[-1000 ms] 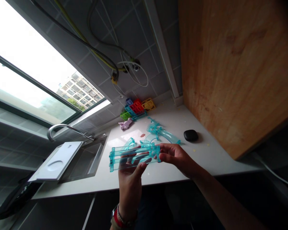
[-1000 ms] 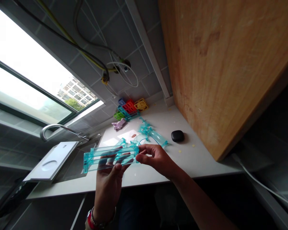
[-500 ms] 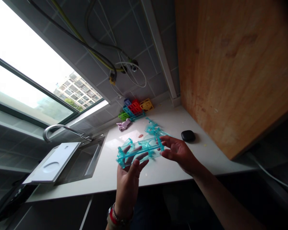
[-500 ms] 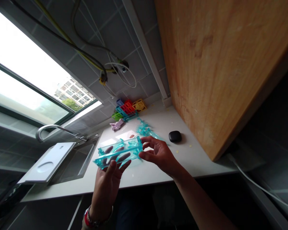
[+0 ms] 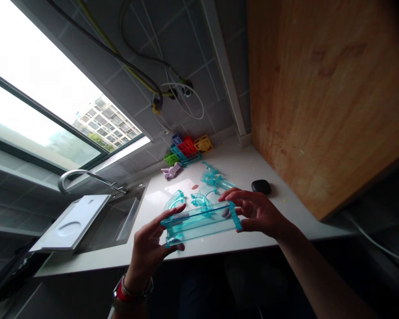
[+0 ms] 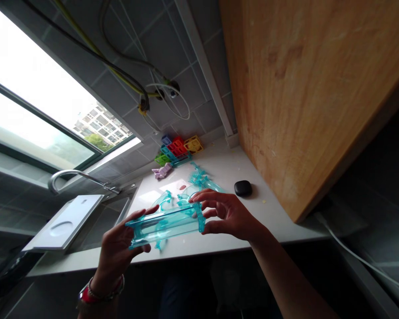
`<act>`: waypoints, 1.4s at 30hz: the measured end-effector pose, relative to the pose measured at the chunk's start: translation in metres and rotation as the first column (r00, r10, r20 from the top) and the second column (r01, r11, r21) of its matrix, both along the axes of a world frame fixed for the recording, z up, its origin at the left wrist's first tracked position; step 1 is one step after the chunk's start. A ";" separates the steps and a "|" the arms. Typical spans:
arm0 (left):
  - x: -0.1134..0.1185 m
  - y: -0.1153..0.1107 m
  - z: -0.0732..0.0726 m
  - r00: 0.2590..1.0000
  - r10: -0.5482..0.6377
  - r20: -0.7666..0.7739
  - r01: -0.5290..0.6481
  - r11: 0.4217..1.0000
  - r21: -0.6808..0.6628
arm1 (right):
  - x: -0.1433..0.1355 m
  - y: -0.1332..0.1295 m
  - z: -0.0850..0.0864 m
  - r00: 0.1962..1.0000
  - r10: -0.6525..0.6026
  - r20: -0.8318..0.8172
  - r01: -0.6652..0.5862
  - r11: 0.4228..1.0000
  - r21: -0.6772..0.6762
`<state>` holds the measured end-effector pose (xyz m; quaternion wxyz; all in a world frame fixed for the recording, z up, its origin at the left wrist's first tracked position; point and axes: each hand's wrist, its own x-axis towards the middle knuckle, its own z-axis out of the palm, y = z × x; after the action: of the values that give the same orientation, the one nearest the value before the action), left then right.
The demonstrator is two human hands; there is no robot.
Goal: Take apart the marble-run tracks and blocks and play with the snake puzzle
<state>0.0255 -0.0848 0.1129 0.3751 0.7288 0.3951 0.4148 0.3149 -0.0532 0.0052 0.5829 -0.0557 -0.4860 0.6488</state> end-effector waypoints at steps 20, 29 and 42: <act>-0.010 0.004 0.003 0.925 0.122 -0.361 -0.028 0.967 0.255 | 0.001 0.004 -0.005 0.993 -0.102 0.064 0.103 0.994 -0.022; -0.009 0.022 -0.018 0.950 0.170 -0.262 -0.149 0.984 0.097 | -0.006 0.012 -0.022 0.954 -0.259 0.150 0.279 0.951 -0.135; -0.023 0.241 -0.055 0.922 0.324 -0.211 -0.372 0.892 -0.257 | -0.002 0.023 -0.030 0.812 -0.509 0.286 0.583 0.742 -0.333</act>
<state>0.0028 0.1566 0.0577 0.3645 0.6139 0.6054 0.3518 0.3129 -0.0305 -0.0243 0.6777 -0.3724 -0.3523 0.5271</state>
